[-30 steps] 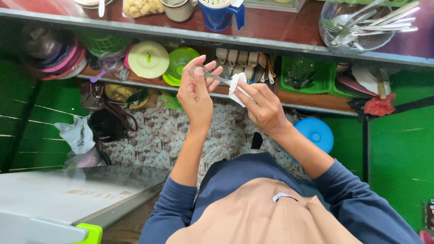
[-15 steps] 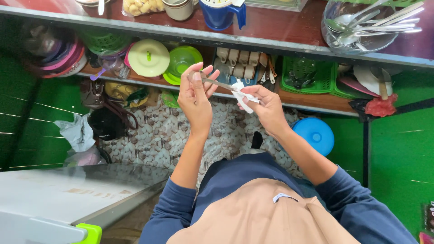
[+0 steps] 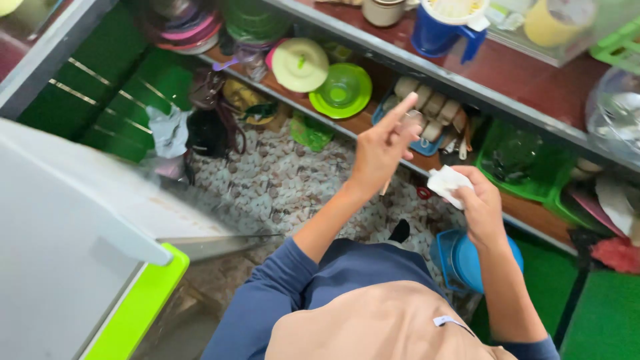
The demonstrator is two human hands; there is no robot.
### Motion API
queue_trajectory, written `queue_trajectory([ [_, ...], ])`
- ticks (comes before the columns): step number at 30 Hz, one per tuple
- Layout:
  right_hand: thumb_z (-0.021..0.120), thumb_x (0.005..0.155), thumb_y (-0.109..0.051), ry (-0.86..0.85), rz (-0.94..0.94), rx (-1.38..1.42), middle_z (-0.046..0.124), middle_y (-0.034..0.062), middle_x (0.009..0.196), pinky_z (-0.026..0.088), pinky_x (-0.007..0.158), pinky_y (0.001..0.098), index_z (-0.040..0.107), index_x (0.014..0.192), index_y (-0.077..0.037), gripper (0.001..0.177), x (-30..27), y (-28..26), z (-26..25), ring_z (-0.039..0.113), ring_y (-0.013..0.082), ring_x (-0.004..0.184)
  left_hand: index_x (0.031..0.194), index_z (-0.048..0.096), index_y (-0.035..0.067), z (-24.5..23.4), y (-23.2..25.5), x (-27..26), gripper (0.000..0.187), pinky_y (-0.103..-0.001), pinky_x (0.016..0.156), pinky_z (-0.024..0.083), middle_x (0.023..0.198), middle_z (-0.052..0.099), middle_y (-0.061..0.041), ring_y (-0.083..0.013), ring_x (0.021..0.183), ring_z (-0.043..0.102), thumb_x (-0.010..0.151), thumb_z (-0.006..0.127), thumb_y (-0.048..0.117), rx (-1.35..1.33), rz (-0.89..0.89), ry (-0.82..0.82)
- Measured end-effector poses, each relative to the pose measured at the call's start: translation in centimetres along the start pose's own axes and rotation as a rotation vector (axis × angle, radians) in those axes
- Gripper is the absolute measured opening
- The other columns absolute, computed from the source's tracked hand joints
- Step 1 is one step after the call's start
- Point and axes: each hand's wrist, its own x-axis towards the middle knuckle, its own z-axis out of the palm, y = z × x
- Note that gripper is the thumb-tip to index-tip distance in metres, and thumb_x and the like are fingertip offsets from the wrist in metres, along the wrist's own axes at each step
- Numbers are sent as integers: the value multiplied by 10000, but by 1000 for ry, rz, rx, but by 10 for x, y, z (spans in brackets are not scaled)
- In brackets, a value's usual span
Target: The person repeatedly picks up metal spoons from a glass bowl on a counter and wipes each spoon with a white cloth. The person handles the spoons one at a time, wiping both sides, then returns them to the bowl. The activity continues throughout the clip without visible sorting or drawer organization.
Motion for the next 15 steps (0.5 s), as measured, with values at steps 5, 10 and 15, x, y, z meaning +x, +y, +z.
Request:
queue_trajectory([
  [5,471,801,-34,-77,-3,-68,663,98,968,450,669,196,676,1251,-22,495,-3,-2,-23,582,126,754,1440,558,308,-3,-5,-16,580,-208,577,516,793,759,61,-36,577,586,895,754,330,211,-70,-236],
  [10,405,904,-76,-82,34,-19,658,85,1263,429,899,190,614,1310,22,466,-7,-17,-25,578,133,1025,1520,462,244,1,-25,-24,707,-286,573,489,731,739,36,-126,546,585,875,738,328,336,-82,-448],
  [15,708,966,-81,-71,-12,-265,663,17,1008,443,800,203,707,1233,-15,275,-22,-35,-5,558,91,871,1563,382,283,7,-37,-36,778,-279,613,522,730,752,61,-133,583,671,878,750,327,439,-39,-602],
])
